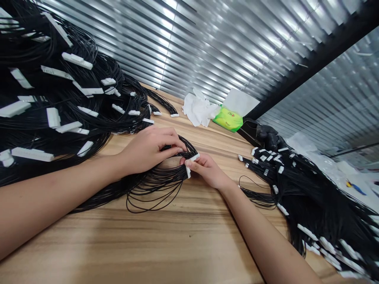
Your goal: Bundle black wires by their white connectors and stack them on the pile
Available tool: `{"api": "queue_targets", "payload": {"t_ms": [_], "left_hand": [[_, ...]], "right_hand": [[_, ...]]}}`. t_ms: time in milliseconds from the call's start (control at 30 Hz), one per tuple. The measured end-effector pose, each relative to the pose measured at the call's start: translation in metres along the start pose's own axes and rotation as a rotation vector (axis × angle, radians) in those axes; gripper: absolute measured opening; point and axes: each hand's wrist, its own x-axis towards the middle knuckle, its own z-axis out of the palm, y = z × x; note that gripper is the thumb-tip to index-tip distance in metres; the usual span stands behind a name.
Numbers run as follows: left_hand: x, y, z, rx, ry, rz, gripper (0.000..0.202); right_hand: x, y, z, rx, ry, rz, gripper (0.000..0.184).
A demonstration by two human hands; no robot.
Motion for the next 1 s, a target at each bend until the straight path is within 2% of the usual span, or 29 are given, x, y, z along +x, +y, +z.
{"api": "queue_targets", "payload": {"t_ms": [433,667,867,1000], "left_hand": [[-0.0016,-0.0024,0.0013,-0.023,0.016,0.021,0.023],[-0.0029,-0.0010,0.0015,-0.030,0.039,0.032,0.023],[-0.0016,-0.0012,0.0008,-0.056,0.014,0.027,0.023],[-0.0006,-0.0023,-0.0002,-0.049,-0.008,0.038,0.024]], "right_hand": [[-0.0016,-0.0002,0.0027,-0.042,0.017,0.033,0.036],[-0.0027,0.0017,0.0016,-0.072,0.000,0.028,0.029],[-0.0034,0.0011,0.0024,-0.123,-0.008,0.033,0.037],[-0.0039,0.0015,0.0024,-0.141,-0.011,0.034,0.033]]}}
